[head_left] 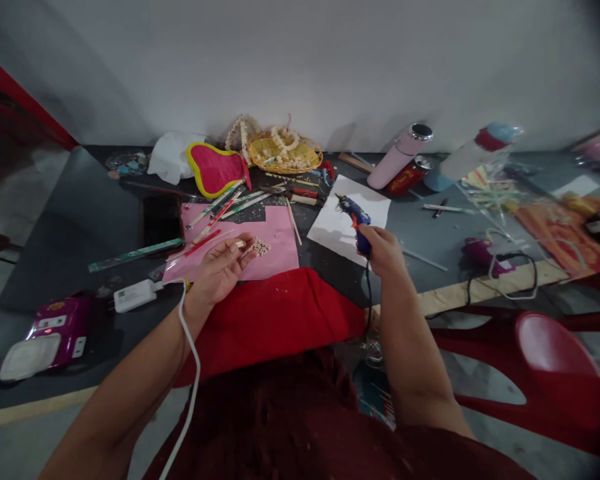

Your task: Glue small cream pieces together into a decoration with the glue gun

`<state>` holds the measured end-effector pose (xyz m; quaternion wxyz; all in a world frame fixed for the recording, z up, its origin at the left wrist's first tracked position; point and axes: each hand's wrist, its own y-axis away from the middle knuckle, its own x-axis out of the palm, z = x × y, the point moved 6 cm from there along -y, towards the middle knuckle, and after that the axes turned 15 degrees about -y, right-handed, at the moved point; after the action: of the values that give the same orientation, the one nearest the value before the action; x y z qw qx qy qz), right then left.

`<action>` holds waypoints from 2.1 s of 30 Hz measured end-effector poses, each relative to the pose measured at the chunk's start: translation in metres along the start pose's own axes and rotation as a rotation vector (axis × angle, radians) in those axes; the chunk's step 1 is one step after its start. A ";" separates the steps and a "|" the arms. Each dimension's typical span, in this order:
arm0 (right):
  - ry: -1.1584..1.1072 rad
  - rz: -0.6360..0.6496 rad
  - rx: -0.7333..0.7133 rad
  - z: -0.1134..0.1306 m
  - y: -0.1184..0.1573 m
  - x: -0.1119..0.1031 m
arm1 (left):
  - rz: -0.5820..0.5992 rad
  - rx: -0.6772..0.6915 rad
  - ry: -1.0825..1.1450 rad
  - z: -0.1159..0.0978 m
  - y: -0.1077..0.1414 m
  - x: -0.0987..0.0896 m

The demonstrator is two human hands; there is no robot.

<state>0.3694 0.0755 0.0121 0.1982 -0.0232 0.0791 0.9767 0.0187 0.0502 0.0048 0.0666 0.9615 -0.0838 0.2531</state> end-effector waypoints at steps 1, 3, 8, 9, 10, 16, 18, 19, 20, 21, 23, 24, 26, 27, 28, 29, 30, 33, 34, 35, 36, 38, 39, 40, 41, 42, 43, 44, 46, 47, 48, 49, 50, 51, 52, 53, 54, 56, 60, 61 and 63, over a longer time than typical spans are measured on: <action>-0.170 0.057 0.043 0.000 0.006 0.006 | 0.003 -0.003 0.002 0.000 0.000 0.000; -0.389 0.189 0.112 0.003 0.022 0.024 | 0.007 -0.005 0.001 0.000 0.000 0.001; -0.469 0.338 0.057 0.013 0.076 0.067 | 0.019 0.009 -0.004 0.000 0.001 0.001; -0.454 0.389 0.033 0.013 0.086 0.076 | 0.015 0.002 -0.006 0.001 0.000 0.000; -0.429 0.457 0.017 0.013 0.096 0.086 | 0.009 -0.004 -0.010 0.001 0.000 0.000; -0.313 0.783 -0.089 0.012 0.124 0.121 | 0.012 -0.002 -0.039 0.002 0.000 0.000; -0.300 0.823 -0.111 0.013 0.126 0.125 | 0.016 -0.005 -0.053 0.002 0.000 0.001; -0.296 0.829 -0.120 0.013 0.126 0.126 | 0.018 -0.004 -0.058 0.002 0.000 0.001; -0.294 0.828 -0.127 0.014 0.126 0.126 | 0.020 -0.004 -0.064 0.003 0.000 0.001; -0.294 0.825 -0.133 0.014 0.126 0.127 | 0.020 -0.005 -0.070 0.003 0.000 0.001; -0.301 0.823 -0.142 0.013 0.127 0.127 | 0.019 -0.009 -0.081 0.003 0.000 0.001; -0.306 0.827 -0.143 0.013 0.127 0.128 | 0.018 -0.012 -0.086 0.004 0.000 0.001; -0.312 0.837 -0.144 0.012 0.128 0.129 | 0.017 -0.013 -0.092 0.004 0.000 0.001; -0.314 0.841 -0.143 0.011 0.128 0.129 | 0.018 -0.012 -0.096 0.004 0.000 0.001; -0.313 0.843 -0.144 0.011 0.129 0.129 | 0.021 -0.010 -0.100 0.004 0.000 0.001; -0.309 0.844 -0.142 0.011 0.129 0.129 | 0.026 -0.008 -0.104 0.003 0.000 0.002; -0.303 0.844 -0.142 0.010 0.129 0.129 | 0.032 -0.005 -0.109 0.003 0.000 0.002; -0.291 0.844 -0.144 0.011 0.130 0.129 | 0.042 0.001 -0.122 0.002 0.000 0.003; -0.285 0.842 -0.145 0.012 0.130 0.129 | 0.039 -0.002 -0.125 0.003 0.000 0.002; -0.281 0.839 -0.148 0.012 0.130 0.129 | 0.033 -0.006 -0.128 0.003 0.000 0.002; -0.278 0.837 -0.151 0.012 0.130 0.129 | 0.027 -0.010 -0.130 0.003 0.000 0.002; -0.273 0.835 -0.153 0.013 0.130 0.128 | 0.024 -0.011 -0.131 0.004 0.000 0.001; -0.274 0.836 -0.154 0.012 0.130 0.128 | 0.026 -0.009 -0.131 0.004 0.000 0.001; -0.273 0.837 -0.155 0.012 0.130 0.128 | 0.028 -0.007 -0.131 0.004 0.000 0.002; -0.269 0.836 -0.157 0.012 0.130 0.128 | 0.030 -0.007 -0.132 0.003 0.000 0.002; -0.262 0.834 -0.159 0.011 0.130 0.128 | 0.030 -0.008 -0.135 0.003 0.000 0.002; -0.257 0.831 -0.162 0.010 0.130 0.127 | 0.029 -0.011 -0.139 0.003 0.000 0.002; -0.251 0.829 -0.163 0.010 0.129 0.127 | 0.028 -0.014 -0.142 0.003 0.000 0.002; -0.240 0.833 -0.164 0.009 0.129 0.127 | 0.025 -0.015 -0.143 0.003 0.000 0.002; -0.234 0.833 -0.166 0.009 0.129 0.127 | 0.025 -0.012 -0.140 0.003 0.000 0.002; -0.226 0.835 -0.168 0.009 0.129 0.127 | 0.025 -0.008 -0.138 0.003 0.000 0.002; -0.216 0.834 -0.172 0.009 0.129 0.127 | 0.025 -0.002 -0.136 0.003 0.000 0.002; -0.206 0.831 -0.176 0.009 0.129 0.127 | 0.024 0.003 -0.135 0.003 0.000 0.002; -0.199 0.827 -0.181 0.009 0.129 0.127 | 0.022 0.007 -0.135 0.002 0.000 0.002; -0.192 0.823 -0.186 0.010 0.129 0.127 | 0.020 0.007 -0.138 0.002 0.000 0.002; -0.183 0.821 -0.189 0.010 0.129 0.126 | 0.016 0.007 -0.141 0.002 0.000 0.002; -0.173 0.820 -0.191 0.011 0.130 0.126 | 0.010 0.006 -0.146 0.002 0.000 0.002; -0.161 0.817 -0.194 0.011 0.129 0.125 | -0.008 0.003 -0.155 0.002 0.000 0.002; -0.147 0.805 -0.189 0.008 0.128 0.124 | -0.030 0.008 -0.167 0.001 0.000 0.002; -0.139 0.803 -0.187 0.007 0.127 0.124 | -0.025 0.013 -0.173 0.001 0.000 0.002; -0.124 0.802 -0.189 0.005 0.127 0.124 | -0.011 0.023 -0.189 0.001 0.000 0.002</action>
<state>0.2052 0.0082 0.0261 -0.1967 0.0504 -0.0201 0.9790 0.0214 0.0501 0.0050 0.0487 0.9822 -0.0817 0.1620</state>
